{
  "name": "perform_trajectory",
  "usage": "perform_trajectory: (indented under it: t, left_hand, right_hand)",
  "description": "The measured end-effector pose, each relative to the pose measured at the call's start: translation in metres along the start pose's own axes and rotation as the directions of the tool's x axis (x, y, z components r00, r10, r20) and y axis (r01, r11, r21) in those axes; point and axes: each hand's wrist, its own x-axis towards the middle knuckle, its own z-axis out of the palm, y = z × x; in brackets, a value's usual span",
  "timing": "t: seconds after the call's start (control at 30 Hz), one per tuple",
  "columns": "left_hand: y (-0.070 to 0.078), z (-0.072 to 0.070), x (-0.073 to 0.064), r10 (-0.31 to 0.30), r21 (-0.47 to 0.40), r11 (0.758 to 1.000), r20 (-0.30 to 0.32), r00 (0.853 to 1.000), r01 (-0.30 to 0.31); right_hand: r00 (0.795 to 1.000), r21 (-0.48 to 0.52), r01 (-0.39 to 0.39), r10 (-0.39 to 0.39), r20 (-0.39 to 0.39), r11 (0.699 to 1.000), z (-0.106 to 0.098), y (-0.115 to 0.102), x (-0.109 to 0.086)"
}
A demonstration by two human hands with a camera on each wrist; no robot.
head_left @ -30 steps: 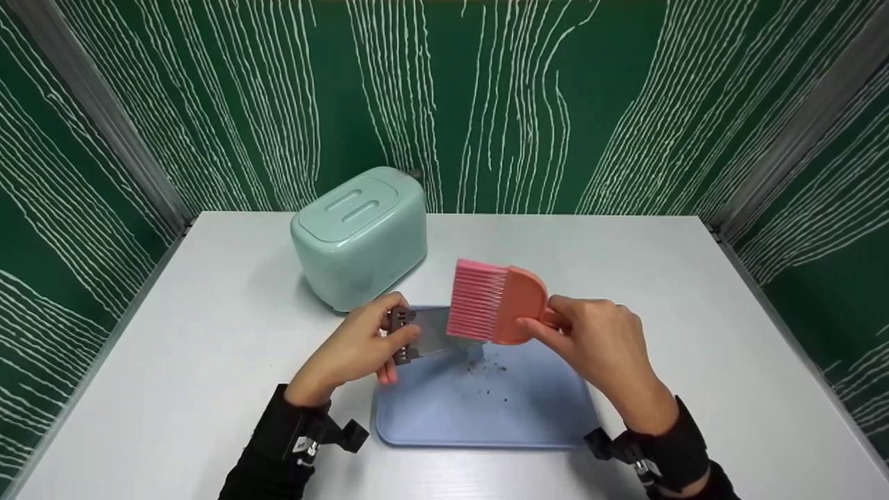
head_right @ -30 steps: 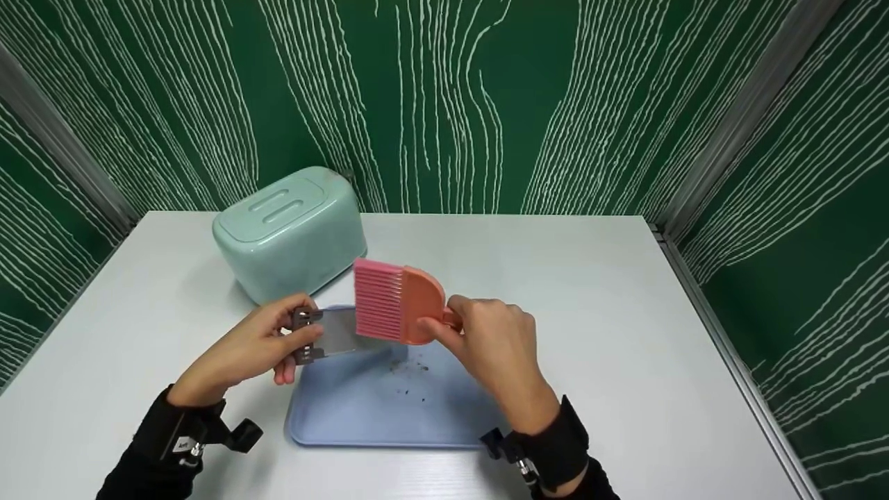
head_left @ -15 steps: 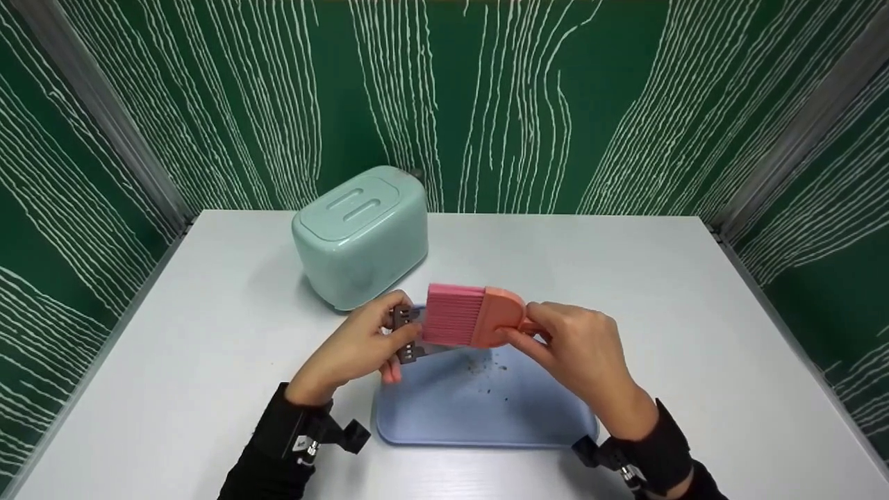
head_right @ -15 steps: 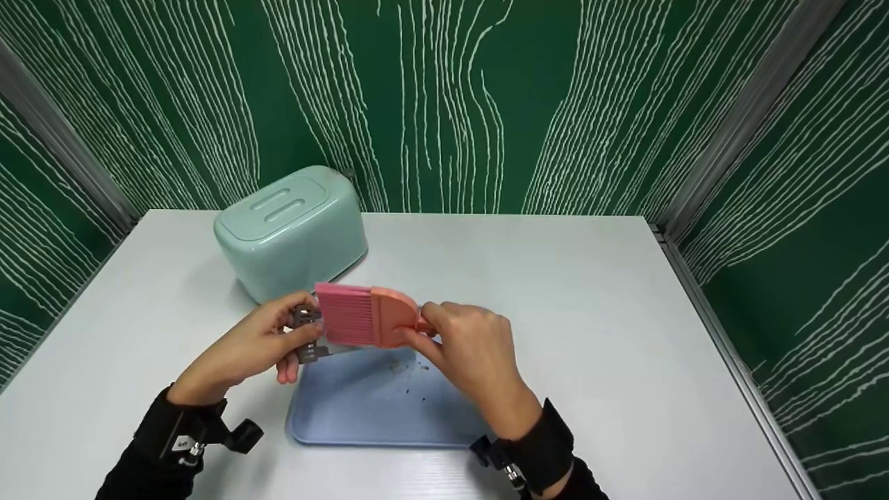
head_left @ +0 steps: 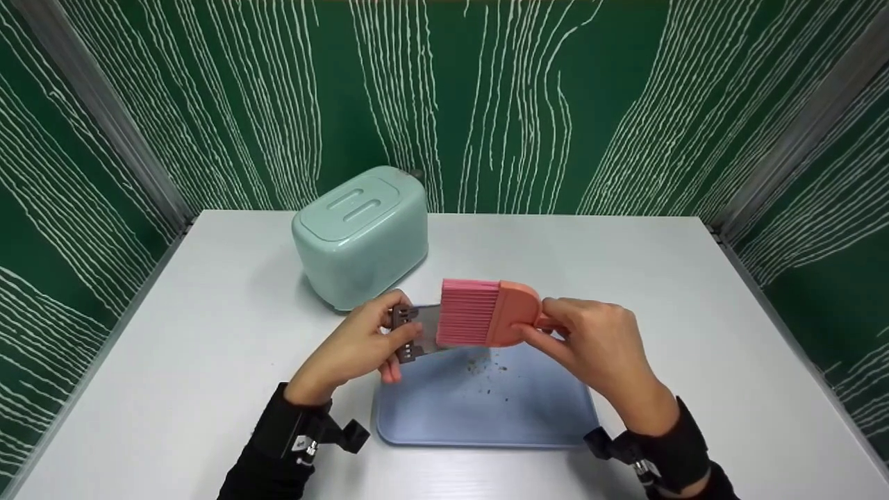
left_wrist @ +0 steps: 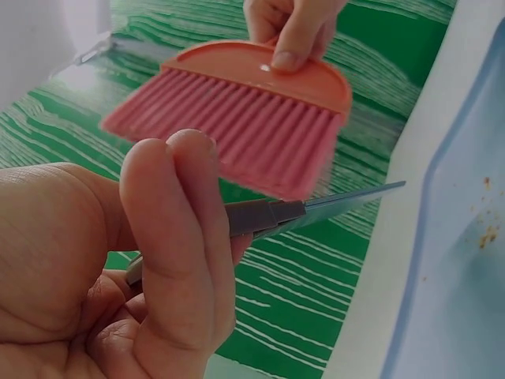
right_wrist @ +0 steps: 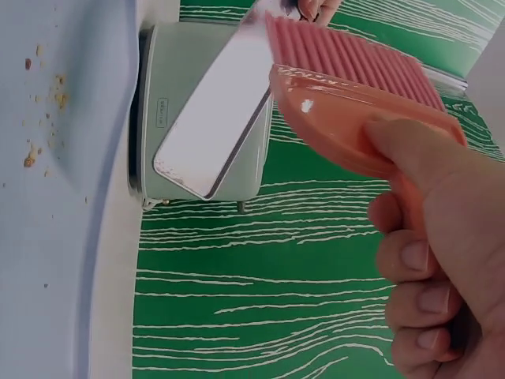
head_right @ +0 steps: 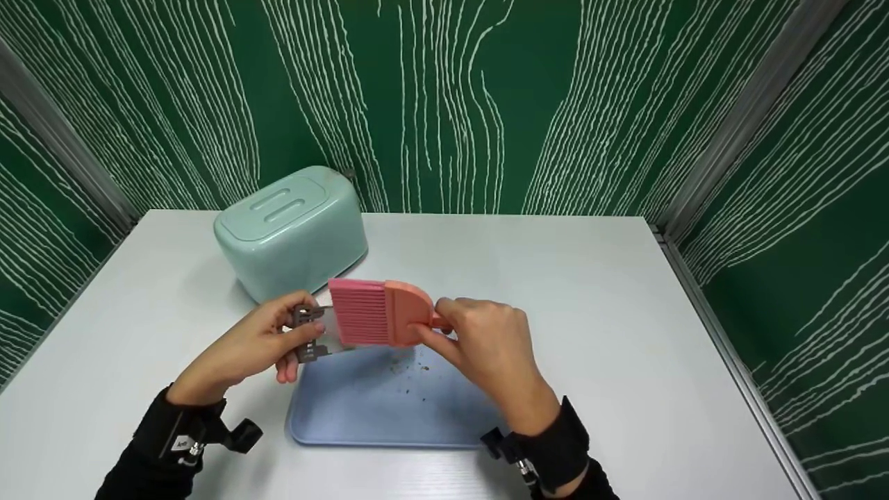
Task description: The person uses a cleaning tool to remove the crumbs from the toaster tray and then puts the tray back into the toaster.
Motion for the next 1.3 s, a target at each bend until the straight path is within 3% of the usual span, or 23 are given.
perform_trajectory:
  t: [0.4,0.83,1.1,1.3]
  left_hand:
    - [0.002,-0.002,-0.001,-0.014,-0.009,1.0,-0.009,1.0,0.014]
    - [0.002,-0.002,-0.002,-0.007,0.007,1.0,-0.02,1.0,0.007]
    - [0.004,-0.003,-0.003,-0.011,0.011,1.0,-0.029,1.0,0.011]
    - [0.004,-0.005,-0.003,-0.005,0.023,1.0,-0.039,0.999,0.006]
  right_hand:
    - [1.0,0.106,0.003,-0.005,0.023,0.994,0.016,-0.011,-0.001]
    - [0.998,-0.008,0.038,-0.038,0.052,0.999,0.01,0.001,-0.001]
    - [0.985,-0.061,-0.053,0.062,0.159,0.997,0.006,0.011,-0.001]
    - [0.975,-0.119,-0.077,0.1,0.198,0.99,0.005,0.016,-0.001]
